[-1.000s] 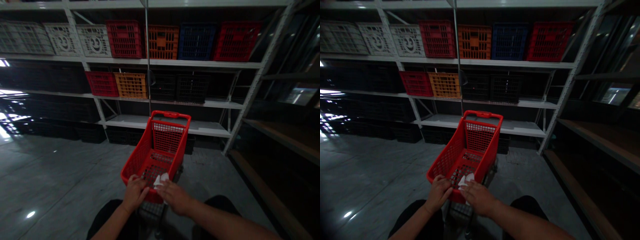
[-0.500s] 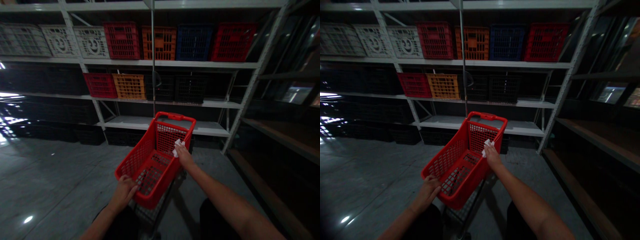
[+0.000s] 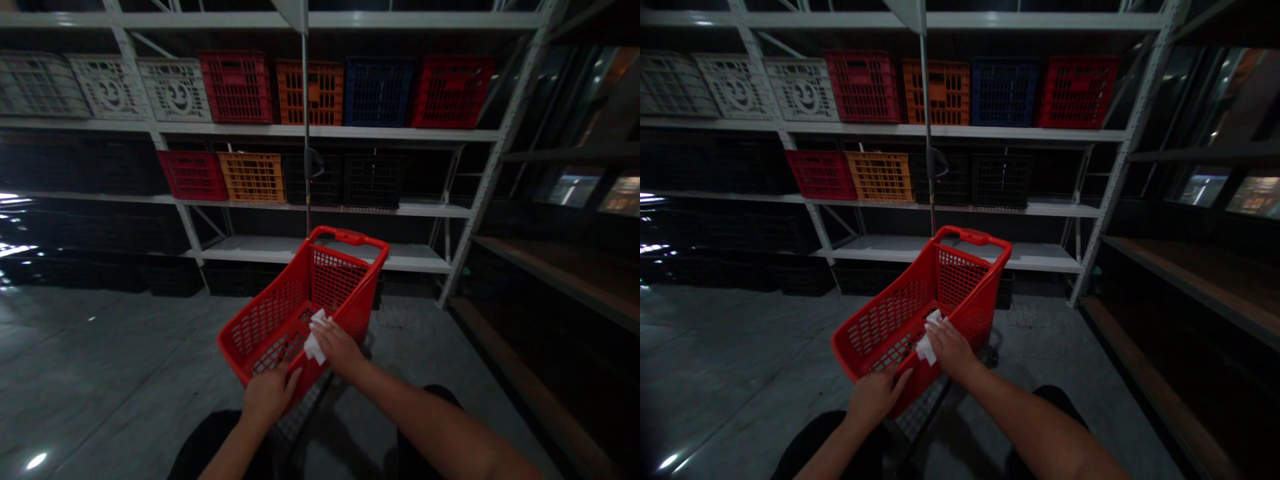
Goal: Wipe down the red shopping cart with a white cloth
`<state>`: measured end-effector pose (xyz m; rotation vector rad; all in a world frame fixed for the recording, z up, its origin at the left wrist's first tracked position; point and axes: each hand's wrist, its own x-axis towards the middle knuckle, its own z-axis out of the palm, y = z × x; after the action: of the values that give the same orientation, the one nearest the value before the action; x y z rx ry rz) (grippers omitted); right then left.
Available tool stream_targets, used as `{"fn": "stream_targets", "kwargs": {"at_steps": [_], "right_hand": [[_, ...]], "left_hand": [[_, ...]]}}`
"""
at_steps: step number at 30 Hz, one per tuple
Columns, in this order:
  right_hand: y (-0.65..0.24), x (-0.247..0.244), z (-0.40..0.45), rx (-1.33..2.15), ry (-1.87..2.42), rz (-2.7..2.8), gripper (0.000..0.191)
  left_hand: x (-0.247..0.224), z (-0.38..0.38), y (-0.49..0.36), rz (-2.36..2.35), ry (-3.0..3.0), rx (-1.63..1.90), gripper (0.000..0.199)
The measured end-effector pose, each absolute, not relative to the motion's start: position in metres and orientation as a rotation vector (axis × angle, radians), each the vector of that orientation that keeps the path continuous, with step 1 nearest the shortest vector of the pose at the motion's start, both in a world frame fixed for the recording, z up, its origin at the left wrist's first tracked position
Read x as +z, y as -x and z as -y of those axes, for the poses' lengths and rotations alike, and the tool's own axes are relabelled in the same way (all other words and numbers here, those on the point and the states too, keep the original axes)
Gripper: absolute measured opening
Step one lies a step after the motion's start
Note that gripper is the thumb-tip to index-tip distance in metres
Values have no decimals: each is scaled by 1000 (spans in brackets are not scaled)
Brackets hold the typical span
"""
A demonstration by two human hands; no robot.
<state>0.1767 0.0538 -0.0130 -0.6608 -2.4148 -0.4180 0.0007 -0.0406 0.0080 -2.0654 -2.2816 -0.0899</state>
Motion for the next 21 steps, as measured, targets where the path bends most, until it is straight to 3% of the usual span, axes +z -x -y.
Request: {"fn": "stream_targets", "kwargs": {"at_steps": [4,10,21], "right_hand": [[-223,9,-109,-543,872,2377,48],[-264,34,-156,-639,1180,2206,49],[-135,-24,-39,-358,766,2261,39]], "left_hand": [[5,39,16,2252,2085,-104,61],[3,35,31,2189,2171,-110,57],[-4,31,69,2132,2288,-164,56]]}}
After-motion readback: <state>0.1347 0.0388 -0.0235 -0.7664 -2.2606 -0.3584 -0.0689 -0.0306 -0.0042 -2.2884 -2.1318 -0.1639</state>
